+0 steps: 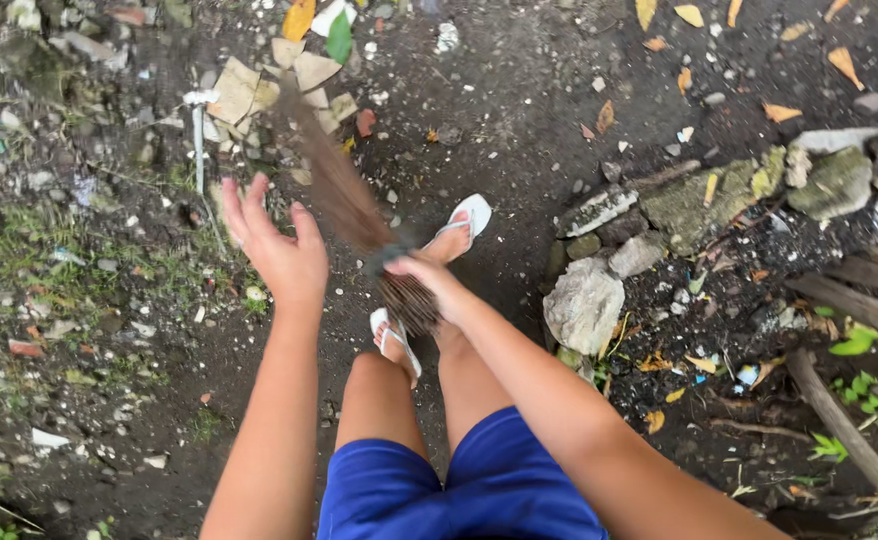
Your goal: The person sweeps an outdoor dirt and concrete area using a broom, moving leaves and debris aside before walking to a different section and continuing to sweep.
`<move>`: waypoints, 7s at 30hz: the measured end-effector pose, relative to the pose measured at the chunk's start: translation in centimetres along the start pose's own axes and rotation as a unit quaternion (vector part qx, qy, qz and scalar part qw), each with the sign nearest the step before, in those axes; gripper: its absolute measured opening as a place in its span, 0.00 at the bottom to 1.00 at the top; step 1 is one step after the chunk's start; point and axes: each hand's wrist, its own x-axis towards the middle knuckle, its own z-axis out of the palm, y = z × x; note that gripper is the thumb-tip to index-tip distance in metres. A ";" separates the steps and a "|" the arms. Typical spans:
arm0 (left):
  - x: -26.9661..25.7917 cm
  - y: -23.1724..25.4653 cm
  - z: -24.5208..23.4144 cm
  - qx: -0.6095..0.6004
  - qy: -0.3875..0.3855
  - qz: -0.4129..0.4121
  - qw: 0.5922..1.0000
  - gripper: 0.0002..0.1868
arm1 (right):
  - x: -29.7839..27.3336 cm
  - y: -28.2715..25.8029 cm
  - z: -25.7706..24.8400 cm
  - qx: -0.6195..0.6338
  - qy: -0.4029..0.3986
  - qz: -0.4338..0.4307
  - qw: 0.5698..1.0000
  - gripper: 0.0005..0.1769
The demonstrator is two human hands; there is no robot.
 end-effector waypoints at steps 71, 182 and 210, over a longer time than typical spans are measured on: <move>15.0 -19.6 -11.5 -0.098 0.050 -0.097 0.989 0.26 | 6.1 -4.0 20.6 0.021 -0.001 -0.056 0.998 0.19; 38.6 -17.2 -13.3 -0.045 -0.024 -0.013 0.999 0.26 | 21.9 -24.3 29.7 -0.289 0.295 -0.146 0.899 0.30; 40.5 1.8 -1.2 -0.063 -0.088 0.065 0.992 0.25 | 13.8 -42.7 3.8 -0.268 0.337 -0.200 0.880 0.25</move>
